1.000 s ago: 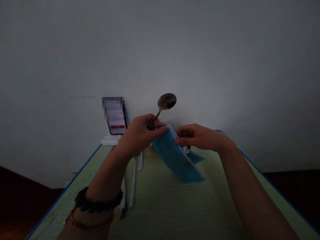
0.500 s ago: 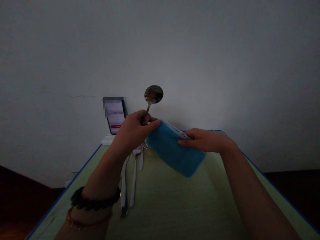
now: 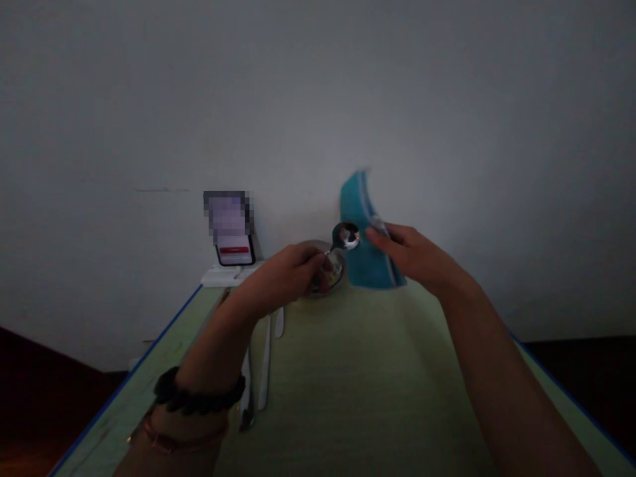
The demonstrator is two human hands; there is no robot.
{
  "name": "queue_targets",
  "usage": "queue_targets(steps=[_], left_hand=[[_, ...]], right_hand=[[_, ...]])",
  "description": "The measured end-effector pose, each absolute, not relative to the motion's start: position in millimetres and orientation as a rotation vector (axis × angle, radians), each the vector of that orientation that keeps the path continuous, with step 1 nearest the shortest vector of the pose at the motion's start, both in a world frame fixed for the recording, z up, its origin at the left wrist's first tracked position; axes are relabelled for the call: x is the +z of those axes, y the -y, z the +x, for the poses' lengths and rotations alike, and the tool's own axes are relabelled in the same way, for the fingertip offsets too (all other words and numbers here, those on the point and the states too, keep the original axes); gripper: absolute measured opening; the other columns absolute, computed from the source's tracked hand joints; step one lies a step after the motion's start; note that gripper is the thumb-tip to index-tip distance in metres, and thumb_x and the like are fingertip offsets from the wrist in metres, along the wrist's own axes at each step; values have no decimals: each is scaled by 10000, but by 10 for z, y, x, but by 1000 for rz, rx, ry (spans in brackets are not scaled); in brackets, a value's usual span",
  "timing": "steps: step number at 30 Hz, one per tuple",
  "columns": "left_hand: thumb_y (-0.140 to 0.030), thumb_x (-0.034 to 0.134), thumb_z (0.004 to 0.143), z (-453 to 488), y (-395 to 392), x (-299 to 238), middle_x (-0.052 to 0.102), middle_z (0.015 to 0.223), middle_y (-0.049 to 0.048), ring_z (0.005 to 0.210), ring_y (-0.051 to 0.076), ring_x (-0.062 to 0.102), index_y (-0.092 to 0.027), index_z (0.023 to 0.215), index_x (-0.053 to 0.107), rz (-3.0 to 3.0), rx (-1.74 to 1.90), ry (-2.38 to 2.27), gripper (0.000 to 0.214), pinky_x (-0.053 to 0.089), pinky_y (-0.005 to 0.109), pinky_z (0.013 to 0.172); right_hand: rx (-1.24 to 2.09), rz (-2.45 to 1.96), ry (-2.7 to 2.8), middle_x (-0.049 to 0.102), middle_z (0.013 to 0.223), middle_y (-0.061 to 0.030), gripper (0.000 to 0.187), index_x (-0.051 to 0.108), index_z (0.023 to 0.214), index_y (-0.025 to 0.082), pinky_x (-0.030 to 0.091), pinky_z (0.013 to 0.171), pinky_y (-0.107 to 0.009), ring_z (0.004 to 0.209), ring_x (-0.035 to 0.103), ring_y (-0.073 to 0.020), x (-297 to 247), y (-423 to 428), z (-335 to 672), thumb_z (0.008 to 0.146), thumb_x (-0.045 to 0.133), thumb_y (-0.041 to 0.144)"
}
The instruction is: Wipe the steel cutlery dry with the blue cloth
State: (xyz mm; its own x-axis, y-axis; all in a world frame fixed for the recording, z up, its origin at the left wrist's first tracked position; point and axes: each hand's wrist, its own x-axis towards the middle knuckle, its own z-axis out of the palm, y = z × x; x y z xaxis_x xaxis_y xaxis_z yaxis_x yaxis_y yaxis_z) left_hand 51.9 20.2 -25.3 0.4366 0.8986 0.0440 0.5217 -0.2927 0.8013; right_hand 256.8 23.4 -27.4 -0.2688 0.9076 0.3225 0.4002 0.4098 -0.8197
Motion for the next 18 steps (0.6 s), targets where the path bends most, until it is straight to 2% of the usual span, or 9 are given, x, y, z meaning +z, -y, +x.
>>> queue_targets(steps=[2, 4, 8, 11, 14, 16, 18], left_hand=[[-303, 385, 812, 539, -181, -233, 579, 557, 3, 388, 77, 424, -171, 691, 571, 1916, 641, -1198, 258, 299, 169, 346], [-302, 392, 807, 559, -163, -212, 565, 538, 0, 364, 71, 413, -163, 683, 559, 1875, 648, -1198, 249, 298, 166, 331], [-324, 394, 811, 604, -133, -178, 572, 545, 2, 327, 62, 397, -162, 721, 542, 1867, 656, -1192, 237, 292, 163, 306], [-336, 382, 822, 631, -110, -158, 590, 551, 2, 295, 61, 406, -173, 735, 521, 1875, 645, -1193, 232, 290, 165, 290], [-367, 367, 835, 642, -91, -140, 608, 561, 3, 277, 69, 435, -180, 740, 506, 1849, 597, -1191, 252, 287, 173, 277], [-378, 364, 839, 644, -87, -141, 610, 557, 1, 271, 73, 444, -182, 746, 500, 1813, 592, -1173, 256, 286, 174, 270], [-383, 363, 841, 646, -93, -155, 603, 539, -8, 255, 71, 429, -185, 758, 494, 1768, 614, -1143, 252, 287, 173, 258]], right_hand=[[817, -1107, 1934, 622, 918, -28, 442, 622, 968, 232, 400, 794, -329, 906, 534, -188, -226, -190, 2468, 832, 319, 524], [763, -1126, 1934, 619, 885, -33, 478, 636, 893, 212, 393, 769, -308, 853, 539, -167, -227, -195, 2405, 852, 264, 510], [519, -1198, 1831, 579, 745, -13, 347, 558, 804, 190, 385, 624, -269, 667, 502, -133, -335, -292, 2374, 785, 421, 509], [509, -1280, 1709, 569, 706, 3, 369, 475, 913, 206, 388, 568, -267, 595, 500, -127, -410, -339, 2382, 717, 509, 517], [632, -1285, 1647, 588, 707, 6, 537, 356, 1094, 216, 421, 570, -289, 585, 541, -143, -426, -335, 2391, 687, 550, 508], [657, -1244, 1712, 610, 796, -18, 628, 308, 1177, 223, 446, 630, -320, 661, 577, -168, -409, -320, 2395, 675, 575, 490], [562, -1195, 1815, 598, 983, -58, 678, 310, 1227, 229, 442, 739, -352, 825, 582, -205, -383, -310, 2400, 660, 611, 447]])
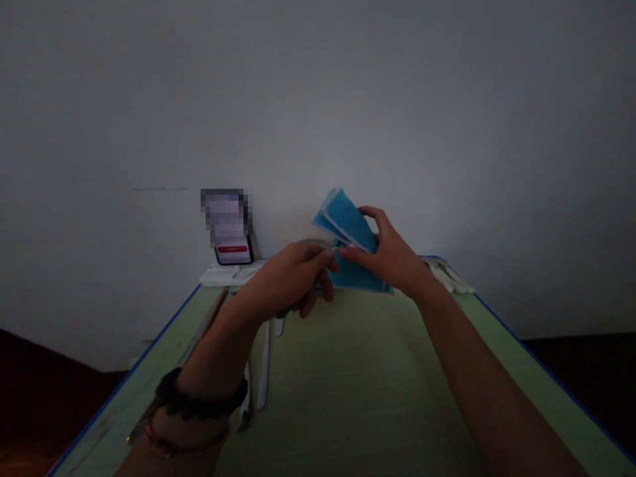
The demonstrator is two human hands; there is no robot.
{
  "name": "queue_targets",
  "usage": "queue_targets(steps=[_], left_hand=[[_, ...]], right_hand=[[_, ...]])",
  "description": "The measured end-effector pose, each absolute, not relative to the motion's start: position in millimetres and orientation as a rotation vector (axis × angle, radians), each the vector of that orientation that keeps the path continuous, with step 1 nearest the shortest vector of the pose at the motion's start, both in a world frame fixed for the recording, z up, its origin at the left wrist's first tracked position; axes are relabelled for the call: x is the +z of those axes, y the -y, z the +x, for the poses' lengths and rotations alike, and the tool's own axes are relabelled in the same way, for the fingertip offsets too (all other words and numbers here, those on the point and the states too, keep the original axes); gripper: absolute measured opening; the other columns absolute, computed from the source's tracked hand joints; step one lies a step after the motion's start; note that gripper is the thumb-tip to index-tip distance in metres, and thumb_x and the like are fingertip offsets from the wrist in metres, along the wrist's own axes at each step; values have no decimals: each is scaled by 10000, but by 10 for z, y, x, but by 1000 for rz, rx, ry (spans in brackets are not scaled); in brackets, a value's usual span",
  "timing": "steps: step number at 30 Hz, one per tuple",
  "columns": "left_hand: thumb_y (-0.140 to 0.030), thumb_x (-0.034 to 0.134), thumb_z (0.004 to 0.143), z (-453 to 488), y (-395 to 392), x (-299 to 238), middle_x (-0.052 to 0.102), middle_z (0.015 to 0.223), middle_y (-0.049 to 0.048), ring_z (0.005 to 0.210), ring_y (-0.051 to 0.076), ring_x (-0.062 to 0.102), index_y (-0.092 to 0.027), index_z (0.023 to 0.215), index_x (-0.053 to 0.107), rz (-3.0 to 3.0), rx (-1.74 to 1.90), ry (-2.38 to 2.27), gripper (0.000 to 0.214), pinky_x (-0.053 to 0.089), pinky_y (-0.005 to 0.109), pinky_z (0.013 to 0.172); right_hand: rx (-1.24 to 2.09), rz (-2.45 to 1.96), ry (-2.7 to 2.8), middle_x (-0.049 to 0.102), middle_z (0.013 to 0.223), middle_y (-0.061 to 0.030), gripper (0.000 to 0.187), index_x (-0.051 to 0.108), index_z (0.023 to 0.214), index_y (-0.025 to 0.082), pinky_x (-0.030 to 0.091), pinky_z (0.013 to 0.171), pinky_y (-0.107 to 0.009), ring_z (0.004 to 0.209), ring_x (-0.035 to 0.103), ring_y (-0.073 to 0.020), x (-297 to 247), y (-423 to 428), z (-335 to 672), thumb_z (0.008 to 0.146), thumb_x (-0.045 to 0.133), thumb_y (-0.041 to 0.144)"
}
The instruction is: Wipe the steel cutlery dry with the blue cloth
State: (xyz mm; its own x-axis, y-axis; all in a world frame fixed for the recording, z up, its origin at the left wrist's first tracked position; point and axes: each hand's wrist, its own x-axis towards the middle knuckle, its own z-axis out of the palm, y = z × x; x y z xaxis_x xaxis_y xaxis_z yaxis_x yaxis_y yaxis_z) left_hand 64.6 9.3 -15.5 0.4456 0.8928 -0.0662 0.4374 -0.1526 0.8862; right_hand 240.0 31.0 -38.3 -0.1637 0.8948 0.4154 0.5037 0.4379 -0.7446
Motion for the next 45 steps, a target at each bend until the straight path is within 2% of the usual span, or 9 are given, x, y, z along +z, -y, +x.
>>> queue_targets(steps=[7, 11, 16, 20, 24, 28, 32, 38, 45], left_hand=[[-323, 361, 851, 664, -104, -184, 580, 470, -29, 229, 65, 408, -176, 723, 490, 1690, 604, -1174, 233, 258, 167, 234], [-302, 367, 857, 678, -90, -160, 543, 429, -47, 228, 59, 410, -171, 665, 476, 1675, 593, -1187, 257, 261, 160, 234], [-267, 345, 865, 654, -147, -207, 564, 466, -36, 257, 78, 459, -168, 730, 479, 1673, 636, -1127, 214, 301, 165, 241], [-235, 332, 869, 647, -172, -220, 534, 451, -52, 253, 68, 446, -168, 726, 474, 1654, 669, -1112, 213, 306, 162, 246], [-277, 350, 876, 663, -147, -192, 508, 468, -63, 274, 52, 429, -175, 702, 457, 1762, 621, -1058, 228, 316, 149, 263], [-310, 355, 881, 651, -121, -174, 456, 446, -69, 303, 47, 433, -174, 638, 421, 1895, 556, -1068, 286, 333, 135, 287], [-323, 344, 887, 645, -105, -162, 450, 456, -70, 298, 37, 415, -173, 638, 415, 1904, 532, -1048, 300, 312, 118, 278], [-354, 334, 887, 680, -96, -177, 472, 427, -59, 301, 57, 438, -170, 636, 428, 1827, 500, -1002, 324, 342, 138, 282], [-377, 372, 862, 574, -132, -235, 445, 471, -64, 341, 54, 394, -169, 733, 497, 1770, 412, -988, 275, 313, 147, 324]], right_hand=[[312, -1214, 1871, 607, 1049, -61, 318, 547, 1088, 184, 388, 851, -350, 971, 544, -210, -316, -333, 2481, 851, 360, 286], [231, -1278, 1802, 636, 909, -85, 324, 592, 999, 142, 419, 750, -356, 833, 574, -225, -302, -322, 2493, 843, 385, 336], [508, -1032, 1996, 563, 1168, -48, 405, 514, 1166, 217, 373, 880, -331, 1043, 516, -188, -312, -265, 2371, 835, 399, 421], [528, -1092, 1846, 636, 949, -54, 513, 617, 910, 194, 386, 813, -323, 908, 562, -173, -307, -252, 2300, 879, 187, 473], [305, -1280, 1697, 569, 654, -21, 368, 520, 690, 174, 382, 602, -283, 631, 531, -149, -349, -312, 2312, 815, 377, 489], [412, -1359, 1636, 562, 637, 15, 393, 427, 937, 187, 375, 543, -271, 562, 523, -142, -430, -362, 2363, 713, 529, 494], [512, -1336, 1604, 598, 700, -18, 550, 379, 1064, 175, 397, 546, -282, 582, 549, -155, -425, -361, 2394, 684, 537, 540], [318, -1291, 1703, 562, 635, -21, 320, 545, 704, 155, 349, 530, -260, 585, 508, -136, -346, -337, 2382, 753, 487, 466], [336, -1255, 1479, 494, 588, 1, 342, 516, 644, 150, 316, 507, -243, 550, 430, -110, -481, -443, 2452, 797, 421, 441]])
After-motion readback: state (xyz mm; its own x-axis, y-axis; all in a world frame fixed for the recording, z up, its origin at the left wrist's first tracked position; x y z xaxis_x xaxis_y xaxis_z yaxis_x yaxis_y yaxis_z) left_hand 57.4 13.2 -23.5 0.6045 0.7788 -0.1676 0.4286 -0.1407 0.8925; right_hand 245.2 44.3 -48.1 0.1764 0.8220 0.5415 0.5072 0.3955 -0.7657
